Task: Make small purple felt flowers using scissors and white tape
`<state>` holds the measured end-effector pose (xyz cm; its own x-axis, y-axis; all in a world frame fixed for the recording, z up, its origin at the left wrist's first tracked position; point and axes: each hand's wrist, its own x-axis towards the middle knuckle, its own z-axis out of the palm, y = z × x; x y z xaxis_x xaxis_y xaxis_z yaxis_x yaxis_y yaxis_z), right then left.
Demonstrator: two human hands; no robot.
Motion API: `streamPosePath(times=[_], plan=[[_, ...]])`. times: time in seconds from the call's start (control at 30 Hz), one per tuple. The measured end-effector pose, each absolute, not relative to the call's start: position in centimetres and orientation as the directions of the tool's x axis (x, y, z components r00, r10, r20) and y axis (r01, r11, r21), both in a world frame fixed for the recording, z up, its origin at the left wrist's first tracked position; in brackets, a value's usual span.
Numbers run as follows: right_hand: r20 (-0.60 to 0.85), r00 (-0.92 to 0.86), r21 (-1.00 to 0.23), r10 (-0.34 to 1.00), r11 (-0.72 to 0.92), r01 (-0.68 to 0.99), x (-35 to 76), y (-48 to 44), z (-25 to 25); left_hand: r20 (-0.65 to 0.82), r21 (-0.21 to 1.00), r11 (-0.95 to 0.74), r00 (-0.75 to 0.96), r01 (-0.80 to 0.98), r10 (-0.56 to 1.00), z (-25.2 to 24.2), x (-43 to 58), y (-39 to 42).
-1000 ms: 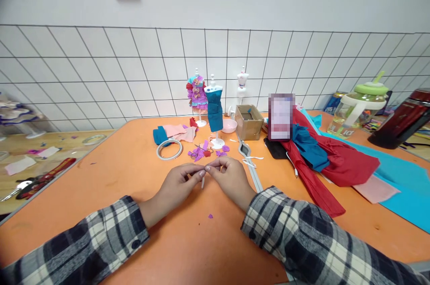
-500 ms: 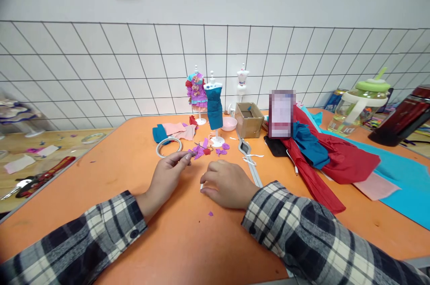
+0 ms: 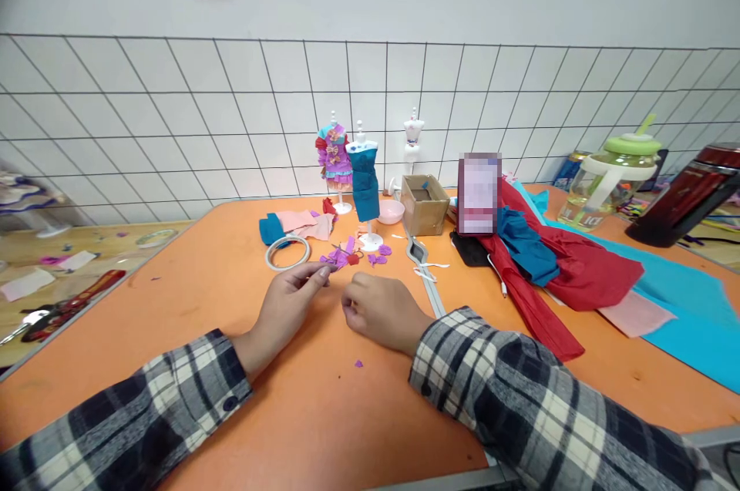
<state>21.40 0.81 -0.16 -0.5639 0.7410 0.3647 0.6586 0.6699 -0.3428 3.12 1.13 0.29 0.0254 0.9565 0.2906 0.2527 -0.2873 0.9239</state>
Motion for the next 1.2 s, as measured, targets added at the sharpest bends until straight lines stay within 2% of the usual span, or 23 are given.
streamPosePath(times=[0.03, 0.1, 0.17, 0.23, 0.33, 0.47, 0.73, 0.8, 0.87, 0.93, 1.0, 1.07, 1.2], plan=[[0.361, -0.470, -0.520, 0.805, 0.592, 0.616, 21.5, 1.0, 0.2, 0.282, 0.928, -0.285, 0.047, 0.238, 0.958, 0.3, 3.0, 1.2], [0.271, -0.323, -0.818, 0.907, 0.394, 0.419, 22.0, 1.3, 0.8, 0.261, 0.936, -0.285, 0.133, 0.209, 0.956, 0.3, 3.0, 1.2], [0.124, -0.284, -0.965, 0.951, 0.182, 0.188, 22.6, 1.7, 1.1, 0.245, 0.931, -0.301, 0.257, 0.206, 0.935, 0.4, 3.0, 1.1], [0.009, -0.304, -0.999, 0.953, 0.018, 0.027, 23.0, 2.0, 1.1, 0.241, 0.907, -0.343, 0.368, 0.243, 0.898, 0.5, 3.1, 1.0], [-0.054, -0.319, -0.994, 0.946, -0.080, -0.070, 23.3, 2.3, 0.6, 0.261, 0.852, -0.421, 0.444, 0.311, 0.857, 0.8, 3.2, 0.7], [-0.044, -0.317, -0.996, 0.948, -0.068, -0.066, 23.2, 2.4, 0.2, 0.301, 0.813, -0.467, 0.435, 0.349, 0.849, 0.8, 3.3, 0.4], [-0.104, -0.291, -0.984, 0.951, -0.141, -0.109, 23.3, 2.4, 0.3, 0.302, 0.842, -0.439, 0.401, 0.313, 0.865, 0.9, 3.1, 0.4], [-0.047, -0.179, -0.993, 0.983, -0.065, -0.098, 23.4, 2.4, 0.7, 0.289, 0.859, -0.416, 0.386, 0.299, 0.876, 1.1, 3.2, 0.3], [0.149, -0.039, -0.987, 0.988, 0.150, 0.050, 23.5, 2.1, 1.2, 0.279, 0.867, -0.395, 0.361, 0.304, 0.890, 1.2, 3.2, 0.2], [0.415, -0.046, -0.862, 0.909, 0.409, 0.299, 23.4, 1.5, 1.7, 0.278, 0.866, -0.386, 0.337, 0.316, 0.899, 1.2, 3.3, 0.2], [0.560, -0.182, -0.680, 0.809, 0.574, 0.456, 23.0, 0.6, 2.0, 0.287, 0.862, -0.392, 0.330, 0.320, 0.899, 1.0, 3.3, 0.2], [0.581, -0.277, -0.588, 0.765, 0.630, 0.507, 22.5, -0.2, 2.0, 0.305, 0.854, -0.412, 0.336, 0.317, 0.891, 0.8, 3.3, 0.2], [0.552, -0.309, -0.567, 0.774, 0.620, 0.542, 21.9, -0.7, 1.8, 0.356, 0.810, -0.473, 0.352, 0.346, 0.866, 0.6, 3.3, 0.1]])
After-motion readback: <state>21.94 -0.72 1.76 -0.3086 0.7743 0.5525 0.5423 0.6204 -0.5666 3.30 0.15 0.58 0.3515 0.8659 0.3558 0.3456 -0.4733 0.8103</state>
